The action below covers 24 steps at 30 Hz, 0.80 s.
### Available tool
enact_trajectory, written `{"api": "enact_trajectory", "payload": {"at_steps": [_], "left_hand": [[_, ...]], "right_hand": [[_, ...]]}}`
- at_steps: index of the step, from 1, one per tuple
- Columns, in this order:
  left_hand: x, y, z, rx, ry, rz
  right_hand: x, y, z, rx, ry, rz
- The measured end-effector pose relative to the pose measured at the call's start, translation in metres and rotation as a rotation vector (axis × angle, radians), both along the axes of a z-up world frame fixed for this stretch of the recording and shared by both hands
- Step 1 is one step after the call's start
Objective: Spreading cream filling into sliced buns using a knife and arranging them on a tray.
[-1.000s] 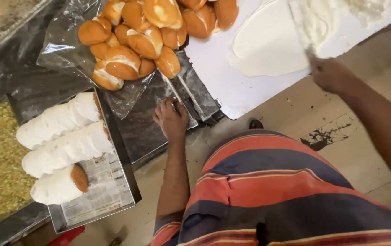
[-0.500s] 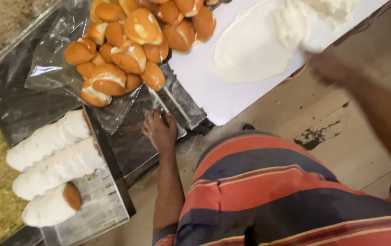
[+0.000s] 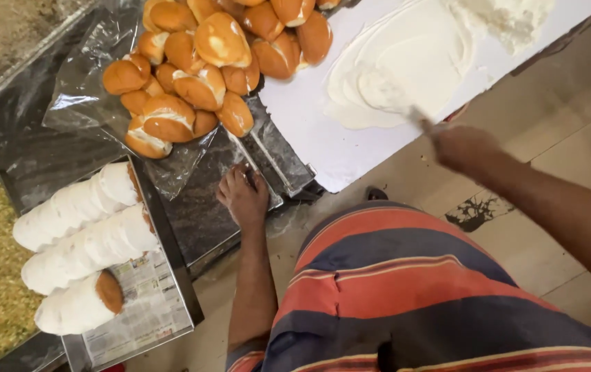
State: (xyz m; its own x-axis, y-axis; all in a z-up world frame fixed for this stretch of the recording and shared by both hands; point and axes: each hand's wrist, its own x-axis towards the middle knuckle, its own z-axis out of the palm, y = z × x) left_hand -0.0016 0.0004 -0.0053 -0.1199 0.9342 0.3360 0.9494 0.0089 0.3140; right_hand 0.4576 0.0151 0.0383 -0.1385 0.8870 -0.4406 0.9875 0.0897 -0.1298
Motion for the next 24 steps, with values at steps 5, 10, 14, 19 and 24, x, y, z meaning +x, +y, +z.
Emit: {"api": "enact_trajectory", "payload": {"at_steps": [5, 10, 14, 19, 24], "left_hand": [[0.002, 0.001, 0.007, -0.021, -0.009, 0.028], [0.003, -0.001, 0.001, 0.026, -0.028, 0.014], [0.007, -0.005, 0.004, 0.031, -0.014, -0.010], [0.000, 0.002, 0.000, 0.055, 0.008, 0.005], [0.002, -0.002, 0.008, -0.053, -0.029, 0.017]], "right_hand": [[0.025, 0.051, 0.011, -0.173, 0.022, -0.369], [-0.016, 0.037, 0.022, -0.378, 0.356, -0.496], [0.052, 0.019, -0.069, -0.174, -0.042, -0.289], [0.004, 0.046, 0.017, -0.299, 0.444, -0.594], [0.017, 0.015, -0.020, -0.105, -0.011, -0.288]]}}
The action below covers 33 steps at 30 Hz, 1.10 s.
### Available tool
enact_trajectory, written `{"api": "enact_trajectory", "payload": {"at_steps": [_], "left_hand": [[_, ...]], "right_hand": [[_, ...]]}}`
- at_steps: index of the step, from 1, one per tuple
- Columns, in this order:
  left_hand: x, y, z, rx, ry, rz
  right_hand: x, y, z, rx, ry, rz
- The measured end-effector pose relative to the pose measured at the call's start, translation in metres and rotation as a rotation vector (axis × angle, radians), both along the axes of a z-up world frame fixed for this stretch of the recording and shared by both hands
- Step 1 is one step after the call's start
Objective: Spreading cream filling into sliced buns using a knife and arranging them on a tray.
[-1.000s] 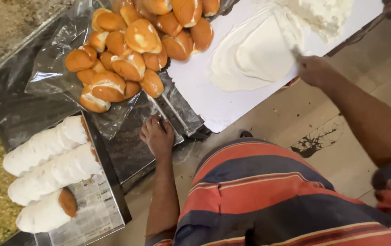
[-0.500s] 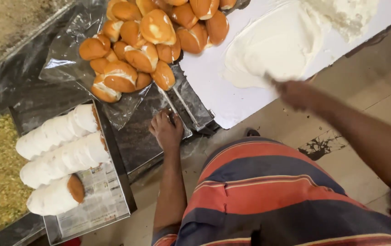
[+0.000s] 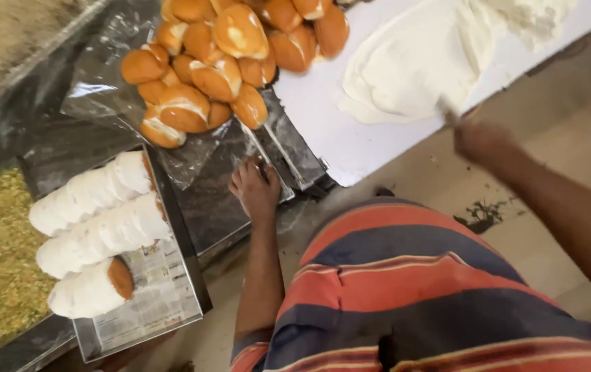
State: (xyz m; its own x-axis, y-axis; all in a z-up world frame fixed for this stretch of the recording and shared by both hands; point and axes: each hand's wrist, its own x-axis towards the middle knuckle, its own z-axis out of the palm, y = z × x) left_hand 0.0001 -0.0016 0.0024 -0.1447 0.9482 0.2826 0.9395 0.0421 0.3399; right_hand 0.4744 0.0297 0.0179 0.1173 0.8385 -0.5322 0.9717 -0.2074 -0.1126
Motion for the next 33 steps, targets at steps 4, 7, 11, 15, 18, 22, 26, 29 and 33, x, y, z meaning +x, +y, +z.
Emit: {"api": "enact_trajectory", "payload": {"at_steps": [4, 7, 11, 15, 18, 22, 26, 29, 33], "left_hand": [[-0.002, -0.006, -0.008, 0.064, 0.059, -0.019], [-0.002, 0.004, -0.005, 0.092, 0.001, -0.019], [-0.006, 0.000, -0.015, 0.054, 0.039, -0.026], [-0.004, 0.001, -0.008, 0.044, 0.021, -0.032], [-0.004, 0.001, -0.009, 0.042, 0.021, -0.031], [-0.006, 0.004, -0.015, 0.026, 0.059, -0.026], [-0.006, 0.002, -0.013, 0.028, 0.040, -0.030], [0.002, 0.001, 0.001, -0.029, 0.004, 0.004], [-0.001, 0.003, -0.006, 0.028, 0.042, -0.037]], "right_hand": [[0.010, 0.009, -0.038, 0.007, 0.130, -0.139], [-0.015, 0.005, -0.027, -0.139, 0.371, -0.302], [0.003, -0.023, -0.026, 0.127, 0.106, 0.027], [0.057, 0.010, 0.040, -0.001, 0.256, -0.104], [0.079, 0.022, 0.100, 0.067, -0.122, -0.057], [0.117, 0.006, 0.061, 0.109, -0.308, -0.035], [0.155, -0.032, -0.153, 0.191, -0.059, -0.163], [0.068, -0.061, -0.111, 0.141, 0.052, -0.247], [-0.003, -0.089, -0.125, 0.284, -0.003, 0.219]]}}
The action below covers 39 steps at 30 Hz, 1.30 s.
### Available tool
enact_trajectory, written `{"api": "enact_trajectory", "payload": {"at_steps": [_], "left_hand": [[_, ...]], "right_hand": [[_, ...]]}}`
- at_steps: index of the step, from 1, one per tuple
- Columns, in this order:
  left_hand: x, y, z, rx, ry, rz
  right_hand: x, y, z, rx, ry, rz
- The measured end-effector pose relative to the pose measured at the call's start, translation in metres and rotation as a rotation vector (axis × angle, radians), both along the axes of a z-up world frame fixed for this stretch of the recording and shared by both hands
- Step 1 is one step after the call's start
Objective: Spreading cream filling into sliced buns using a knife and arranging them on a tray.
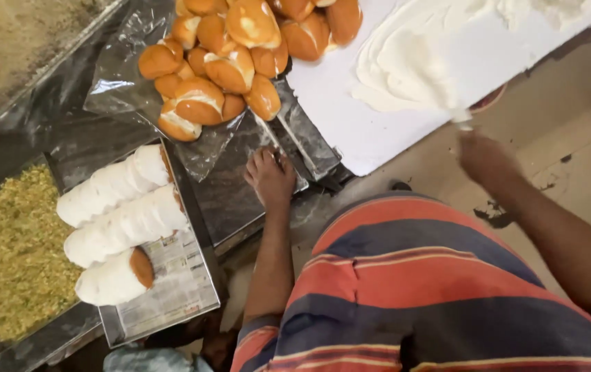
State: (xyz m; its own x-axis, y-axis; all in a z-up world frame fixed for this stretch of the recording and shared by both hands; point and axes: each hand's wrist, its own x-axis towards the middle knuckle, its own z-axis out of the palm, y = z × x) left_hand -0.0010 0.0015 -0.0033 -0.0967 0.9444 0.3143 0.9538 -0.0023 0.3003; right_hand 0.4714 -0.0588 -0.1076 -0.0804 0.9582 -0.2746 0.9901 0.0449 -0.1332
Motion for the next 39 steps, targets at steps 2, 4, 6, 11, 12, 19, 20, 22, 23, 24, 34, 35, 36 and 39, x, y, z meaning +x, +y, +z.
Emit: {"api": "enact_trajectory", "payload": {"at_steps": [2, 4, 6, 11, 12, 19, 20, 22, 23, 24, 34, 35, 36, 39], "left_hand": [[0.000, -0.003, 0.003, 0.010, 0.003, -0.007], [0.001, -0.002, 0.007, 0.044, -0.002, -0.014], [0.000, -0.006, 0.009, 0.022, -0.088, -0.029], [-0.003, -0.006, 0.001, -0.012, -0.059, -0.018], [-0.003, -0.006, 0.002, 0.008, -0.078, -0.013], [0.000, -0.004, 0.005, 0.017, -0.058, -0.005], [0.001, -0.004, 0.006, 0.017, -0.058, -0.001], [0.001, -0.003, 0.006, 0.017, -0.060, 0.006], [0.001, -0.003, 0.005, 0.021, -0.064, -0.005], [0.000, -0.005, 0.005, 0.023, -0.066, -0.012], [0.002, -0.002, 0.006, 0.001, -0.051, 0.031], [0.002, -0.002, 0.005, -0.022, -0.051, 0.042], [0.003, 0.001, 0.005, -0.040, -0.054, 0.052], [0.001, 0.002, 0.001, -0.018, -0.032, 0.033]], "right_hand": [[-0.042, -0.002, 0.024, 0.070, 0.134, 0.010], [-0.069, 0.004, 0.072, 0.166, 0.261, 0.020], [-0.083, 0.008, 0.139, -0.212, 0.412, -0.320], [-0.030, -0.001, 0.199, -0.701, 0.958, -0.620], [-0.023, -0.003, 0.217, -0.676, 0.959, -0.646], [0.022, 0.032, 0.230, -0.140, 0.432, -0.518], [0.023, 0.044, 0.222, 0.121, 0.152, -0.359], [0.031, 0.071, 0.185, 0.374, -0.126, -0.185], [0.038, 0.085, 0.157, 0.274, -0.224, -0.226], [0.044, 0.100, 0.129, 0.171, -0.320, -0.264], [0.021, 0.068, 0.192, -0.151, 0.575, -0.991], [0.030, 0.070, 0.170, -0.186, 0.520, -0.932], [0.041, 0.074, 0.148, -0.214, 0.465, -0.872], [0.113, 0.105, -0.005, -0.217, 0.440, -0.782]]}}
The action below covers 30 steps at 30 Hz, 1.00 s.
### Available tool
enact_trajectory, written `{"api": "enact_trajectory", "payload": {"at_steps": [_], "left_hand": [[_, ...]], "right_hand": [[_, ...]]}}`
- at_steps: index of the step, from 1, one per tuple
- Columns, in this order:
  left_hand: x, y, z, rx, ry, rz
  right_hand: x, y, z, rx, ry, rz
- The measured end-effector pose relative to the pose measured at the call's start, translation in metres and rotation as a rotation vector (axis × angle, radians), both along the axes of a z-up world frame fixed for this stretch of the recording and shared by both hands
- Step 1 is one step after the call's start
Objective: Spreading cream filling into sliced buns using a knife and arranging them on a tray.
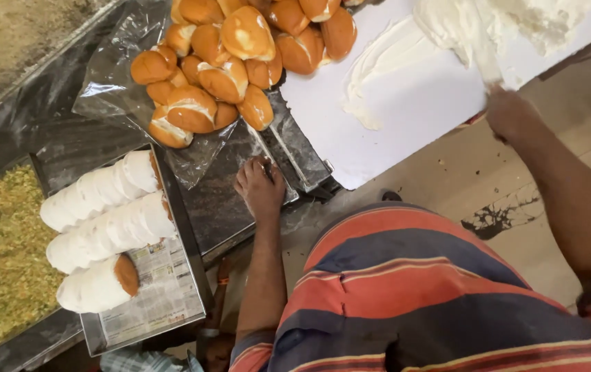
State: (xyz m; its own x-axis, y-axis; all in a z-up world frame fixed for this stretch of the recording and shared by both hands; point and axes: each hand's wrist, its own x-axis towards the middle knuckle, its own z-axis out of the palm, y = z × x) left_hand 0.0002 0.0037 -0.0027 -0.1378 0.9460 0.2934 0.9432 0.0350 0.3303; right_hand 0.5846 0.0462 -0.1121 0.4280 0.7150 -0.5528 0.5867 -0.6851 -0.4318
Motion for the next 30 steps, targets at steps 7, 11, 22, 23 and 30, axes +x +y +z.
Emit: {"api": "enact_trajectory", "payload": {"at_steps": [7, 11, 22, 23, 30], "left_hand": [[0.001, 0.000, 0.000, 0.044, 0.042, -0.004], [0.002, -0.001, 0.002, 0.040, 0.020, -0.003], [0.003, -0.006, 0.007, 0.053, -0.042, -0.016], [0.002, -0.008, 0.007, 0.055, -0.049, -0.025], [-0.005, -0.006, -0.005, 0.029, -0.002, -0.053]], "right_hand": [[-0.066, 0.031, 0.077, 0.018, -0.079, 0.282], [-0.168, 0.014, 0.167, -0.032, -0.107, 0.378], [-0.189, -0.089, 0.141, 0.099, -0.104, 0.686], [-0.185, -0.094, 0.154, -0.098, 0.144, 0.544], [-0.120, -0.110, 0.223, -0.255, 0.606, 0.371]]}}
